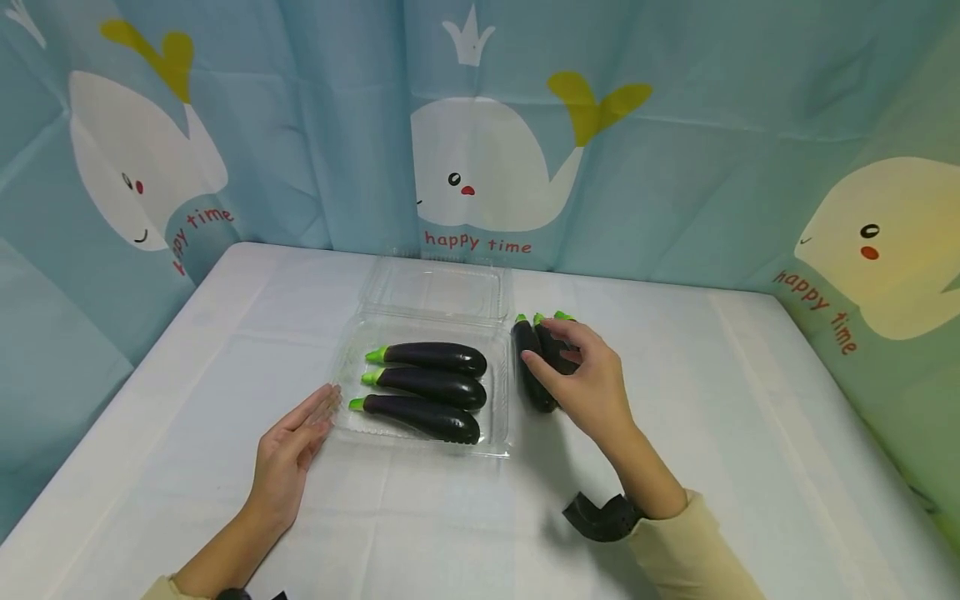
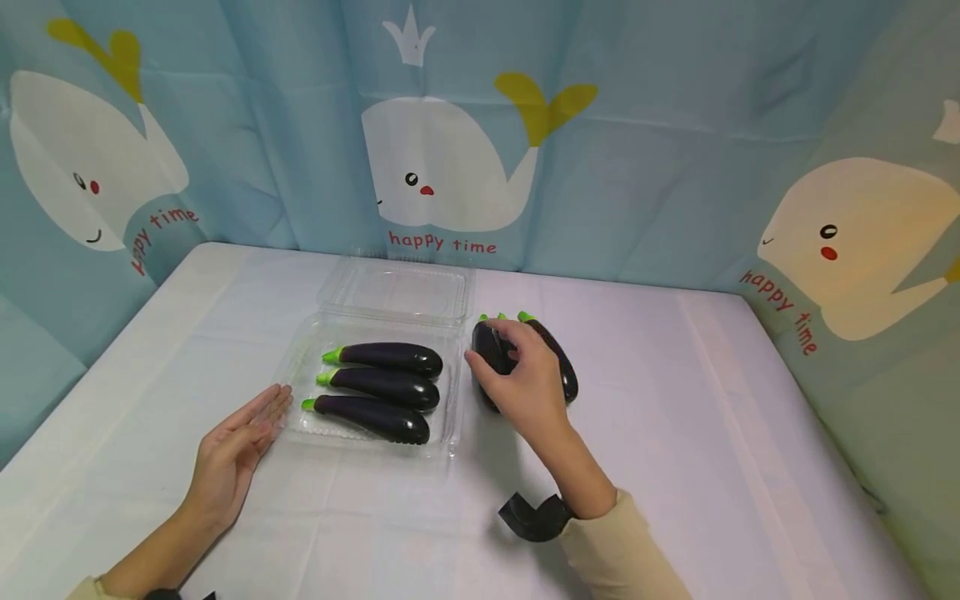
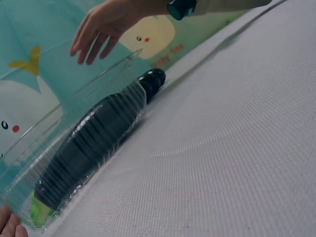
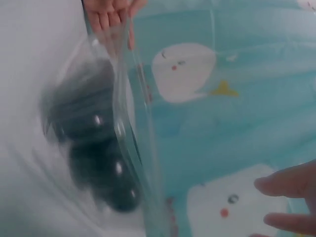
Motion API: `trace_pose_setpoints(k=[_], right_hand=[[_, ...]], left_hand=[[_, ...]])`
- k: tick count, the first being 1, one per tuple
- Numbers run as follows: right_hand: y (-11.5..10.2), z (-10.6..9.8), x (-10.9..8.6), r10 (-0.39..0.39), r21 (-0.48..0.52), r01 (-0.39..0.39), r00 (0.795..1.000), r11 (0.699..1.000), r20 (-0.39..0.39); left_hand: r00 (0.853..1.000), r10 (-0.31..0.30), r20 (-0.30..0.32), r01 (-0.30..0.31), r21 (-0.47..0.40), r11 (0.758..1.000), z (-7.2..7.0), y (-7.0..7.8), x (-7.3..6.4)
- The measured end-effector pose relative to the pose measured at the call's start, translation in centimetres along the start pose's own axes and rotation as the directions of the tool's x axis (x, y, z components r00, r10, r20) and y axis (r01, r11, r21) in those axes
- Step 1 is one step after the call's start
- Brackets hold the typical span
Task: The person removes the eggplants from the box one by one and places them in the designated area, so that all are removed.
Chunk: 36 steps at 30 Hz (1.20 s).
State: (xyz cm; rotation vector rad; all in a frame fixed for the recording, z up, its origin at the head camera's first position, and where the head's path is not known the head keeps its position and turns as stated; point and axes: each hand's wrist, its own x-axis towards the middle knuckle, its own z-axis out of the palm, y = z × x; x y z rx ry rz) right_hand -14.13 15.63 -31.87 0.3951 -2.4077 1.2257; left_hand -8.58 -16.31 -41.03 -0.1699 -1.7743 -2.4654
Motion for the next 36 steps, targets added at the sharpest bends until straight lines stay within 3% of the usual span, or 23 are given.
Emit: trace_pose_setpoints(k=[5, 12, 22, 36], right_hand=[[-0.9, 1.3, -0.2, -0.033, -0.008, 0.034, 0.996, 0.999, 0.079], [-1.5, 2.7, -0.3, -0.066, 0.004, 0.066, 0.99, 0.998, 0.126], [-2.2, 4.8, -0.4, -0.083, -0.019, 0.09, 0.964, 0.996, 0.253], [-2.8, 7.0, -0.9, -0.092, -0.071, 0.137, 0.891, 0.988, 0.444]], left_hand=[[1.0, -0.007, -0.008, 0.007, 0.0, 1.0, 0.0, 0.0, 0.0], [1.0, -0.003, -0.011, 0.003, 0.0, 1.0, 0.0, -0.2, 0.1], [1.0, 0.003, -0.012, -0.003, -0.009, 1.0, -0.1, -0.2, 0.1], [1.0, -0.001, -0.024, 0.001, -0.007, 1.0, 0.0, -0.3, 0.1]])
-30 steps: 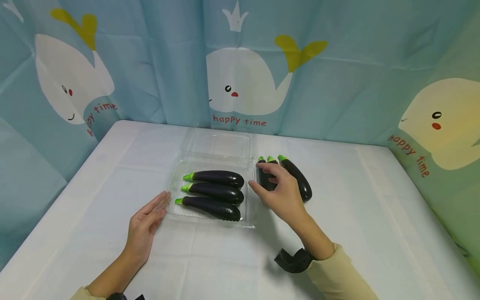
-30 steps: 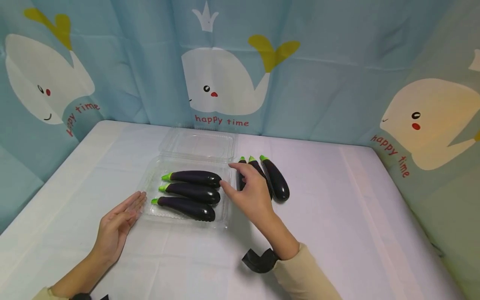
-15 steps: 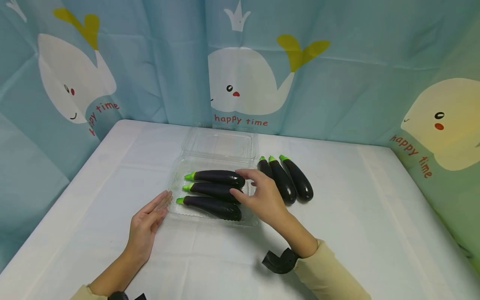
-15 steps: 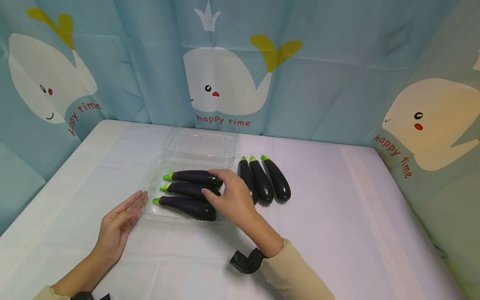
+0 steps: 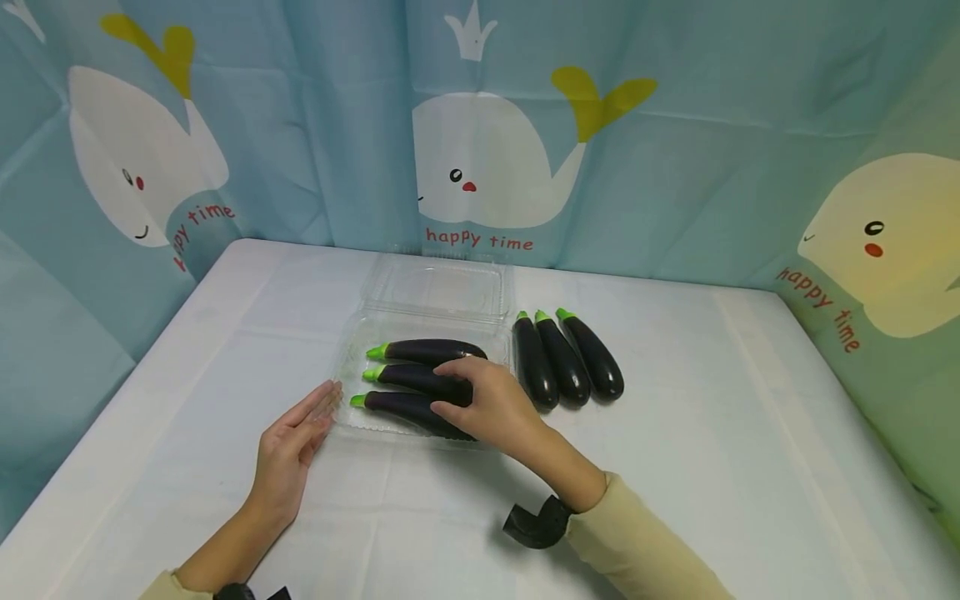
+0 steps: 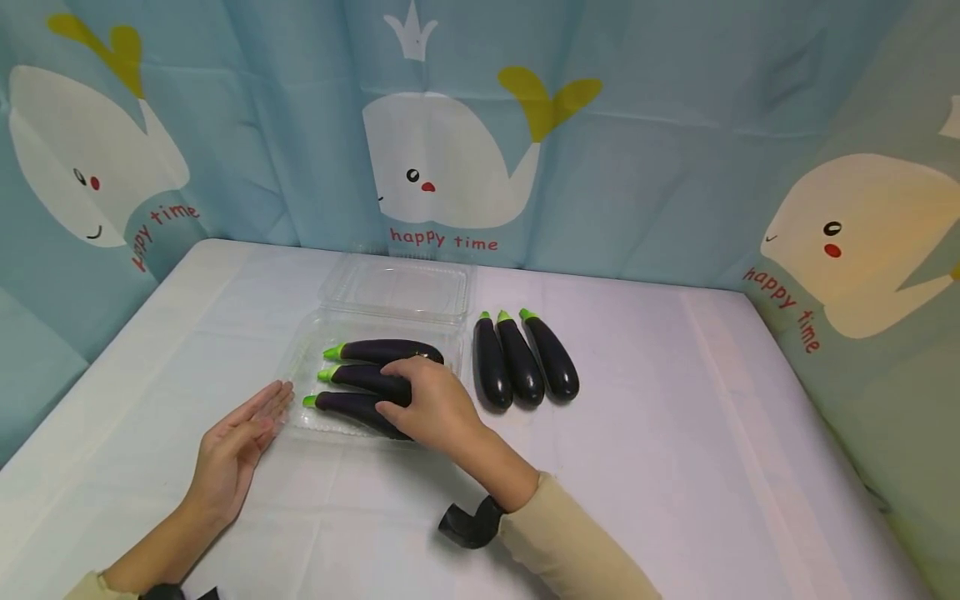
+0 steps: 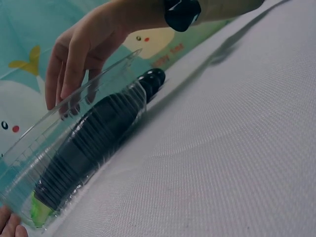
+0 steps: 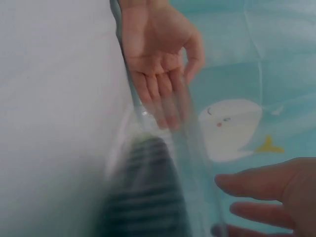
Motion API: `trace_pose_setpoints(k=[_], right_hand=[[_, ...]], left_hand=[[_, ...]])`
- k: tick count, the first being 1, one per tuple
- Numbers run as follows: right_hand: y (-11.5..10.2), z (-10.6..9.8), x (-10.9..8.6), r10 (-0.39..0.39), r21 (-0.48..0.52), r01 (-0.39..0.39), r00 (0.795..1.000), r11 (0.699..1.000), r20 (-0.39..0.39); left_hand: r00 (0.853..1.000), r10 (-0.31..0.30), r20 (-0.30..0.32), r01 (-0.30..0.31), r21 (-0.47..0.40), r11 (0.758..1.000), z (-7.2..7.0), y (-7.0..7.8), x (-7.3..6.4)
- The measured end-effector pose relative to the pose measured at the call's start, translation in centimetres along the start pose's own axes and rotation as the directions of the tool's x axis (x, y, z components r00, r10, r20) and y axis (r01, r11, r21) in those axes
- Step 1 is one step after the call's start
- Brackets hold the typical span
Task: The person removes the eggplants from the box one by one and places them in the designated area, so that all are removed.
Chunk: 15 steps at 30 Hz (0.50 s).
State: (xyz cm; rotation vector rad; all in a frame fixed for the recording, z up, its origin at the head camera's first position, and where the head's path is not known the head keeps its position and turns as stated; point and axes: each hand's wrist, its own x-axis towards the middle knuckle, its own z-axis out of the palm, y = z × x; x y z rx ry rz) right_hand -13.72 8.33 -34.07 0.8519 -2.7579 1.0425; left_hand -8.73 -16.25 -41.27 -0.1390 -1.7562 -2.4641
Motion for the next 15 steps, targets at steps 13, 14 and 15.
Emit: trace_pose_setpoints(k=[13, 14, 15], right_hand=[[-0.6, 1.4, 0.2, 0.015, -0.108, -0.005, 0.996, 0.994, 0.089], [-0.7, 1.4, 0.2, 0.016, -0.114, -0.004, 0.995, 0.993, 0.099], [-0.7, 1.5, 0.3, 0.013, -0.12, -0.001, 0.994, 0.993, 0.107]], left_hand=[[1.0, -0.023, 0.002, 0.023, 0.007, 1.0, 0.0, 0.2, 0.0], [1.0, -0.024, 0.0, 0.024, 0.007, 1.0, 0.0, 0.2, 0.0], [1.0, -0.023, -0.001, 0.023, 0.007, 1.0, 0.0, 0.2, 0.0]])
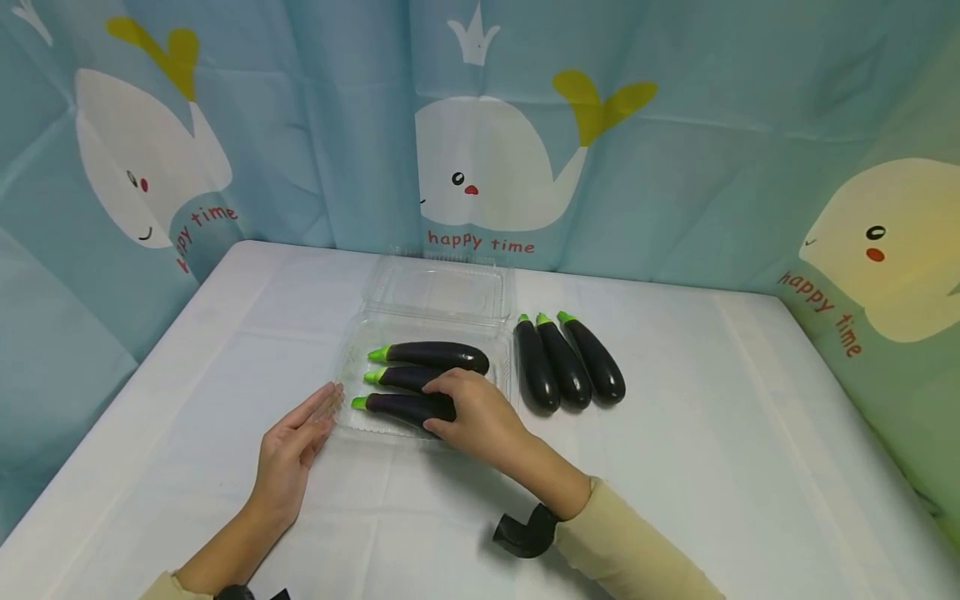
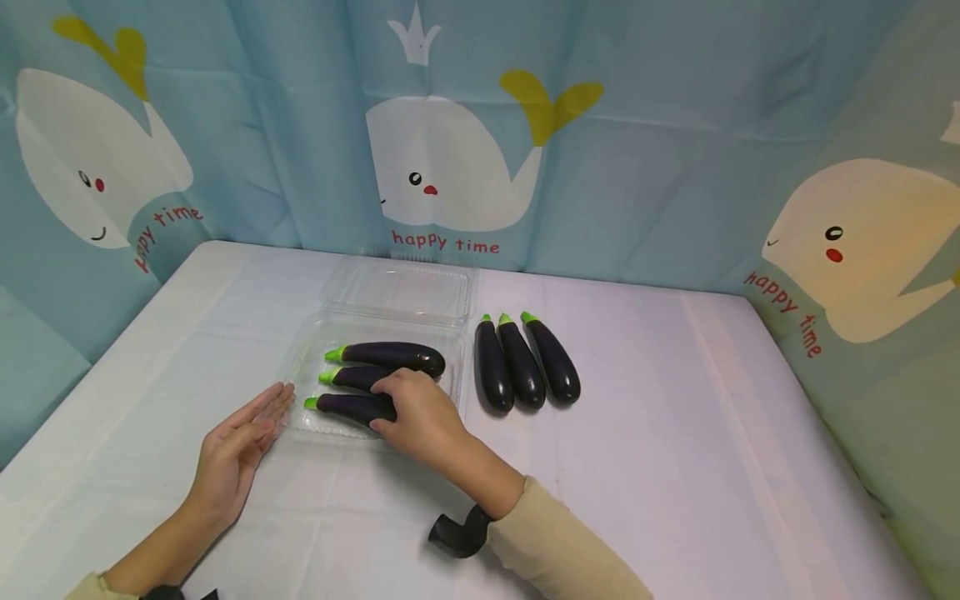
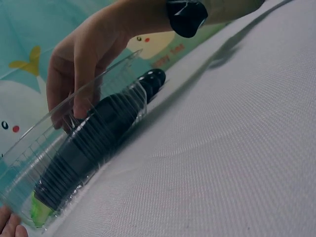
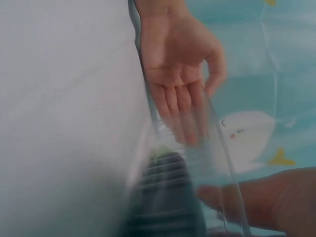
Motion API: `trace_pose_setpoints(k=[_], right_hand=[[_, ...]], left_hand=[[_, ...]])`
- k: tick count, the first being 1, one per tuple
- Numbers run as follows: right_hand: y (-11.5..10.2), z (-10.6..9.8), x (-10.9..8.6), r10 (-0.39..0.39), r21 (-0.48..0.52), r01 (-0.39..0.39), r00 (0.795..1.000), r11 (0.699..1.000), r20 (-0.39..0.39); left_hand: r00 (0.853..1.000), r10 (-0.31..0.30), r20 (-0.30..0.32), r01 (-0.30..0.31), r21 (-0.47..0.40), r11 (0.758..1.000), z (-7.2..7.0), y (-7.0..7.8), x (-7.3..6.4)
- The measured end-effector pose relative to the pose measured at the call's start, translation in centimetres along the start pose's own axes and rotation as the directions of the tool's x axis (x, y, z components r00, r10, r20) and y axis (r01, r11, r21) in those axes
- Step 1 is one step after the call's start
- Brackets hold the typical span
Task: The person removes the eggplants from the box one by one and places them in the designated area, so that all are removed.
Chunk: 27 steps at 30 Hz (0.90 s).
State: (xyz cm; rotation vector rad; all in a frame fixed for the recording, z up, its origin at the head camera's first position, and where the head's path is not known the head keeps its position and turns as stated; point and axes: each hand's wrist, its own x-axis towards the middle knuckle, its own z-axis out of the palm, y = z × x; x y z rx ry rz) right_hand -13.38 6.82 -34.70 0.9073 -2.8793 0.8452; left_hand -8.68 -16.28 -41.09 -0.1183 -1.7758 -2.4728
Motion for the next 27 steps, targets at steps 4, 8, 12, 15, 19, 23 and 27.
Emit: trace_pose_setpoints(k=[4, 8, 12, 15, 19, 23, 27], right_hand=[[-0.2, 0.2, 0.2, -0.004, -0.034, 0.005, 1.0, 0.999, 0.029], [-0.2, 0.4, 0.4, 0.005, -0.064, -0.002, 0.999, 0.998, 0.048], [-0.3, 0.4, 0.6, 0.012, -0.082, -0.007, 0.998, 0.997, 0.063], [-0.4, 0.4, 0.7, 0.004, -0.108, 0.004, 0.997, 0.994, 0.073], [-0.4, 0.2, 0.7, -0.009, -0.122, 0.02, 0.996, 0.992, 0.088], [-0.5, -0.4, 0.7, -0.006, -0.068, 0.012, 0.997, 0.998, 0.074], [-0.5, -1.1, 0.7, -0.016, -0.027, 0.017, 0.999, 0.999, 0.033]], left_hand=[[1.0, 0.005, -0.006, -0.005, 0.0, 1.0, 0.0, 0.0, 0.0], [1.0, 0.011, -0.001, -0.011, 0.01, 1.0, 0.0, 0.0, 0.0], [1.0, 0.014, 0.005, -0.014, 0.021, 1.0, 0.0, 0.0, 0.0], [1.0, 0.015, 0.005, -0.015, 0.018, 1.0, 0.0, 0.0, 0.0], [1.0, 0.02, 0.006, -0.02, 0.01, 1.0, 0.0, -0.1, 0.0], [1.0, 0.027, 0.014, -0.027, -0.005, 1.0, 0.0, -0.1, 0.0], [0.999, 0.031, 0.024, -0.03, -0.009, 1.0, -0.1, -0.1, 0.0]])
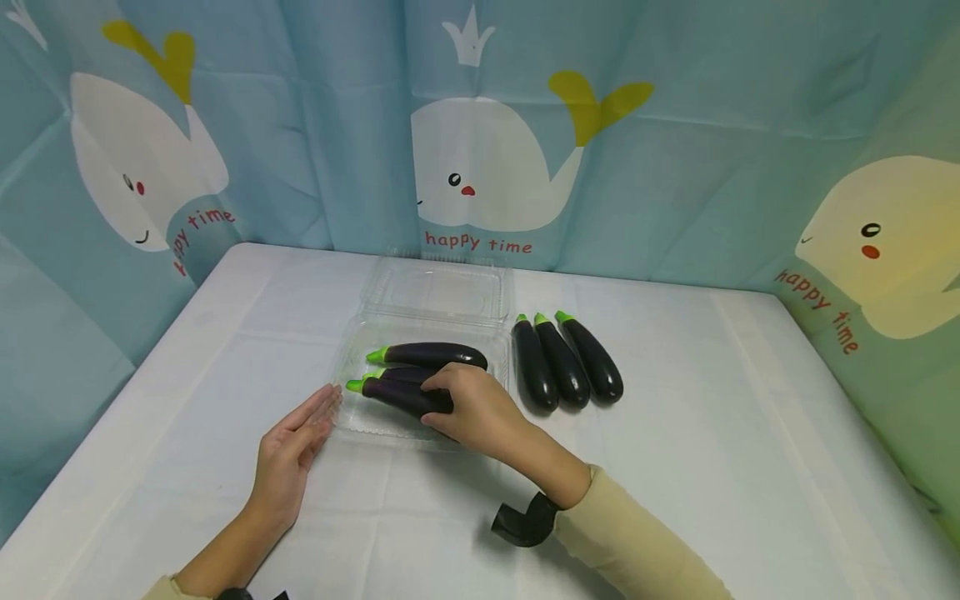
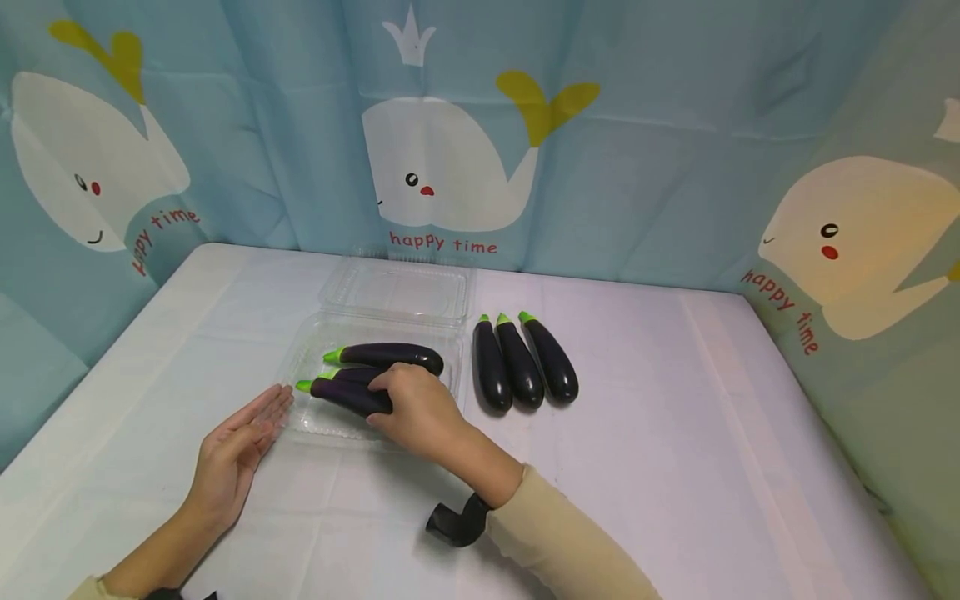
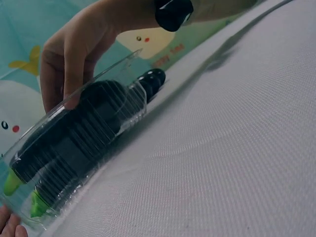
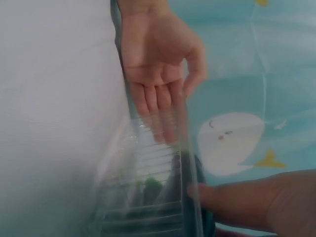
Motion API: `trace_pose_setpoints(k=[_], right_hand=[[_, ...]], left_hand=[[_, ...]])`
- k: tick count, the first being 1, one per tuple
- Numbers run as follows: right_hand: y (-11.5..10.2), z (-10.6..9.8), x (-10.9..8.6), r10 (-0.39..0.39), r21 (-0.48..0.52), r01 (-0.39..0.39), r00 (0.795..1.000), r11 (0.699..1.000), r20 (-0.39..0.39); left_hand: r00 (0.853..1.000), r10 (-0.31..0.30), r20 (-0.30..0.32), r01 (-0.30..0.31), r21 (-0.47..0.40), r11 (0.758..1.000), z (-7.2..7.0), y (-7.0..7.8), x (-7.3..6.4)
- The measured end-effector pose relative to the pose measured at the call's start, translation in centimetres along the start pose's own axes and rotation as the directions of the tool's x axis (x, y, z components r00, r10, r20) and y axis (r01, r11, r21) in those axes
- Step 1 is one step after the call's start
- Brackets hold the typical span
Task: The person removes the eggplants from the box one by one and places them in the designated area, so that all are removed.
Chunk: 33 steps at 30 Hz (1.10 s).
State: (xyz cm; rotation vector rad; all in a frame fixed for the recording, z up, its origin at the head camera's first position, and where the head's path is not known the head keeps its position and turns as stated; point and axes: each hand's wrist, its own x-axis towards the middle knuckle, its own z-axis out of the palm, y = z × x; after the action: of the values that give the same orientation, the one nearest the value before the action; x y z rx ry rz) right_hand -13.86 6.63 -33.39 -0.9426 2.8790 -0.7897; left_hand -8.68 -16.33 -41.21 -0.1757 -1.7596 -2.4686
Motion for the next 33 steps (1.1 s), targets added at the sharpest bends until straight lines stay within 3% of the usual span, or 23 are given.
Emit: trace_pose_setpoints(k=[5, 12, 17, 28, 33], right_hand=[[0.2, -0.8, -0.2, 0.01, 0.062, -0.009, 1.0, 0.998, -0.022], [1.2, -4.1, -0.9, 0.123, 0.204, -0.09, 0.98, 0.975, -0.157], [2.1, -5.3, -1.2, 0.162, 0.219, -0.125, 0.973, 0.968, -0.163], [4.4, -7.3, -2.0, 0.293, 0.299, -0.229, 0.937, 0.926, -0.191], [5.8, -8.4, -2.8, 0.358, 0.298, -0.284, 0.903, 0.912, -0.237]], left_hand=[[1.0, -0.001, 0.004, 0.001, 0.012, 1.0, 0.0, 0.0, -0.1], [1.0, -0.006, -0.009, 0.006, 0.021, 1.0, 0.1, 0.0, -0.1], [1.0, -0.001, -0.014, 0.001, 0.014, 1.0, 0.1, 0.0, -0.1], [1.0, 0.002, -0.028, -0.001, 0.013, 1.0, 0.0, 0.2, 0.0], [1.0, -0.013, -0.027, 0.013, 0.004, 1.0, 0.1, 0.1, 0.0]])
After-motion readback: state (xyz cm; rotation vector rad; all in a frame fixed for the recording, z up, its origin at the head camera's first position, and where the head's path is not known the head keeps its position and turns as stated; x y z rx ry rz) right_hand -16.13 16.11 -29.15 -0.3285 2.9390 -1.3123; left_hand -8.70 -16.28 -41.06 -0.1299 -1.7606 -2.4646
